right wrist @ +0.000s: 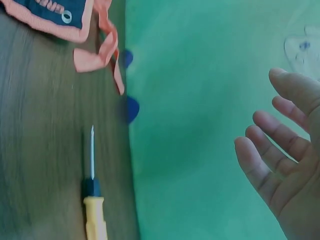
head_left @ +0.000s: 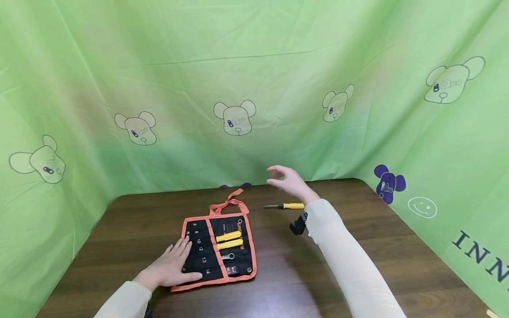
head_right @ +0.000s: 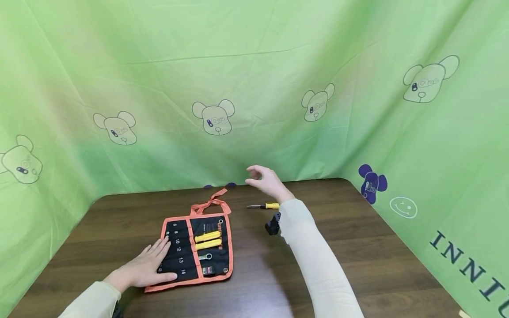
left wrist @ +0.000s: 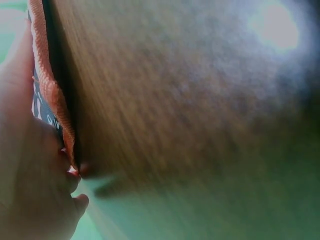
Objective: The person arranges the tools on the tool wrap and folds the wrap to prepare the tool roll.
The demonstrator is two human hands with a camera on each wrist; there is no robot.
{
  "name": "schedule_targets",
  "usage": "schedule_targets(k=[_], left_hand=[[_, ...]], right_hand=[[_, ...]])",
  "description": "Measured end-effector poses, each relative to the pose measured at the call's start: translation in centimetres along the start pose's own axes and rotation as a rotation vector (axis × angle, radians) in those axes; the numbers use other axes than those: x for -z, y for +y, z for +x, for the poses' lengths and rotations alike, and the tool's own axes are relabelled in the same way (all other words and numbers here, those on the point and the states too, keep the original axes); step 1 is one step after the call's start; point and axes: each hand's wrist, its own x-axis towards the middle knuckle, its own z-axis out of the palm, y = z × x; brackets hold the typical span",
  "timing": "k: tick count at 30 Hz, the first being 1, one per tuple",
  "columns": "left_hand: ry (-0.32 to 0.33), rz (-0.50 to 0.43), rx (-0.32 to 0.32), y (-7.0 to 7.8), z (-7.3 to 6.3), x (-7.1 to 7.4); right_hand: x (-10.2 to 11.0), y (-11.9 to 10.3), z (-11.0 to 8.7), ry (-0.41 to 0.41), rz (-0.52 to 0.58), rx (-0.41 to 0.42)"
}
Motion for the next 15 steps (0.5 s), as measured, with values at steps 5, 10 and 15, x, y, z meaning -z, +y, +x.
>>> schedule_targets(k=[5,10,15], left_hand=[[0.002,-0.007,-0.003,0.0,0.0,0.0],[0.005,-0.003,-0.003,-0.2,0.2,-0.1],[0.008,-0.001,-0.001,-0.2,0.3,-0.2]], right_hand=[[0.9,1.8,-0.5,0.025,0.024,-0.034],[1.3,3.5,-1.3,0.066,-0.035,-0.036],[1.3,5.4,-2.0,0.092,-0.060,-0.065]])
